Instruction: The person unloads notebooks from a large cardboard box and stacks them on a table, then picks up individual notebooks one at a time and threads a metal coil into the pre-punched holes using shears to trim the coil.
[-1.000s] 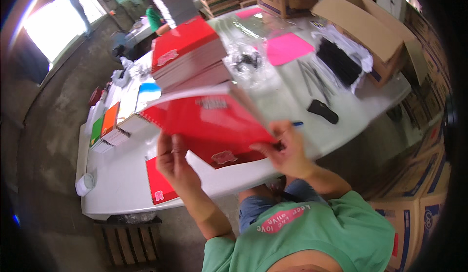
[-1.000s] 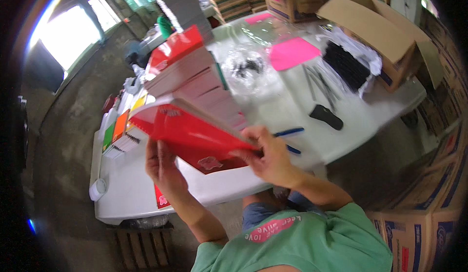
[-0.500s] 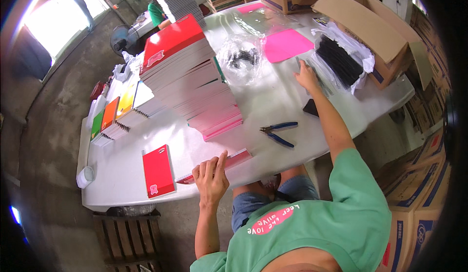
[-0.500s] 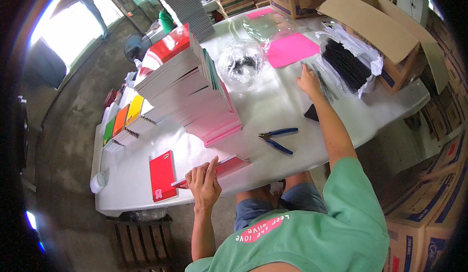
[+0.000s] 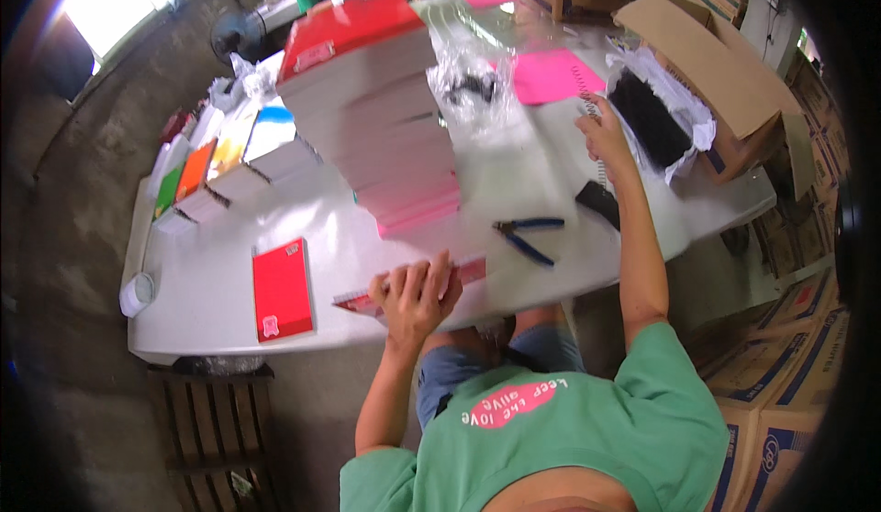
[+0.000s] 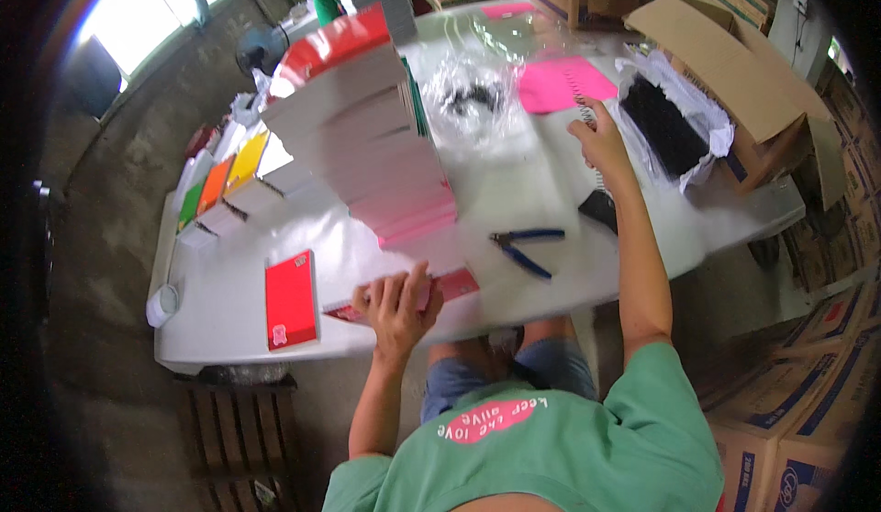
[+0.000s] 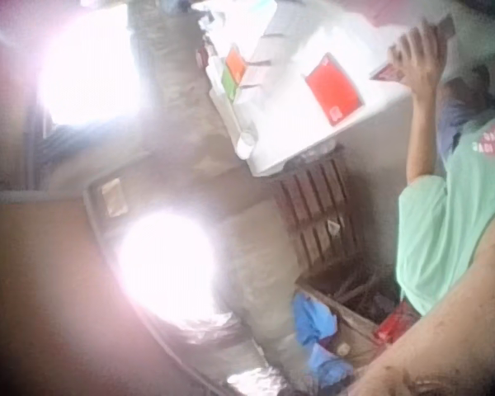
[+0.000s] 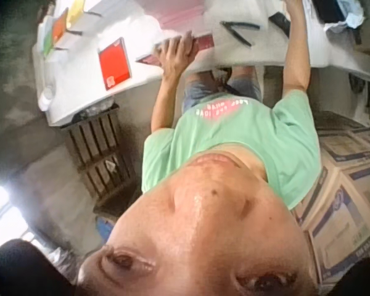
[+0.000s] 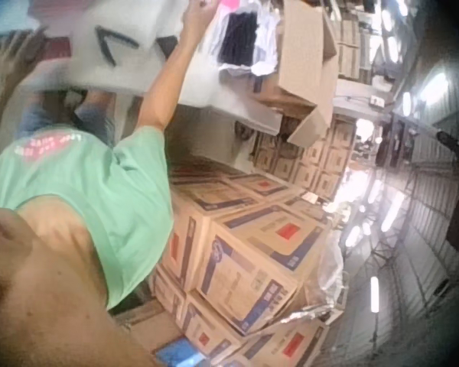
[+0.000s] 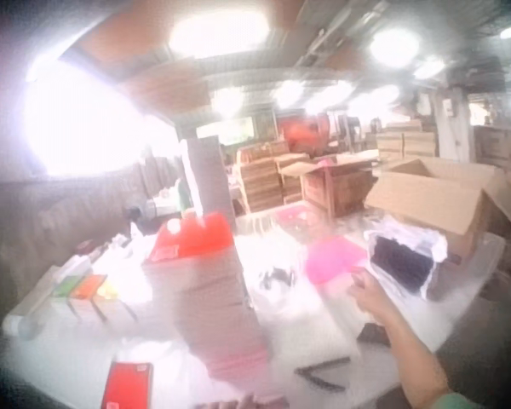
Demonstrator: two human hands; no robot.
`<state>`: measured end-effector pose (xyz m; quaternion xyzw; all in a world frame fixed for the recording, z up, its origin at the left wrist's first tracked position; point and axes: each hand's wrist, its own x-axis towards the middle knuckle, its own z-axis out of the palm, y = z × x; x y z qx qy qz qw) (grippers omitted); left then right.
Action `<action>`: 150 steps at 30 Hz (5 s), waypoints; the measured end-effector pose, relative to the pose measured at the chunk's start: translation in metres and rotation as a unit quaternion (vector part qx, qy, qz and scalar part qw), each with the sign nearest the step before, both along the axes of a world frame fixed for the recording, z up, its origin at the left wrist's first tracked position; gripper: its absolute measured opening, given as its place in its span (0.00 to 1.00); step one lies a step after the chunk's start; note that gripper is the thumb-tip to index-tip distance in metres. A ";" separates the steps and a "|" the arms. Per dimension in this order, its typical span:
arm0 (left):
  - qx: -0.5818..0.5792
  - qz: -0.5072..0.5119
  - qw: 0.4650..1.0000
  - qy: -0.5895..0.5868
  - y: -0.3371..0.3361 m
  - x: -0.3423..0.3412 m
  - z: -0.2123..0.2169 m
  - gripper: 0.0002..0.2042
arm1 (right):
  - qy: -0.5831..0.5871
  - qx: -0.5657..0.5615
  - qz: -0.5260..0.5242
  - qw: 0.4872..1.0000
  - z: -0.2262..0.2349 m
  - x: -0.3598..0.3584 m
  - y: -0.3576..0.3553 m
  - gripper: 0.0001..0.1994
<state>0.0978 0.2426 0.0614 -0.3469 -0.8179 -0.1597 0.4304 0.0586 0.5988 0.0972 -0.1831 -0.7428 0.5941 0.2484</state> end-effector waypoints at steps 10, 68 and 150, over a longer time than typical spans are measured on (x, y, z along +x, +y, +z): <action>0.030 0.039 0.998 -0.041 0.011 0.005 -0.001 0.21 | -0.003 -0.116 0.259 0.959 -0.023 0.134 -0.196 0.39; 0.089 -0.017 0.995 -0.039 0.006 -0.001 -0.026 0.23 | -0.261 0.130 0.375 0.880 0.032 0.097 -0.125 0.15; 0.451 -0.173 0.823 -0.300 -0.021 -0.054 -0.031 0.48 | 0.115 0.077 0.520 0.843 0.004 -0.008 -0.185 0.19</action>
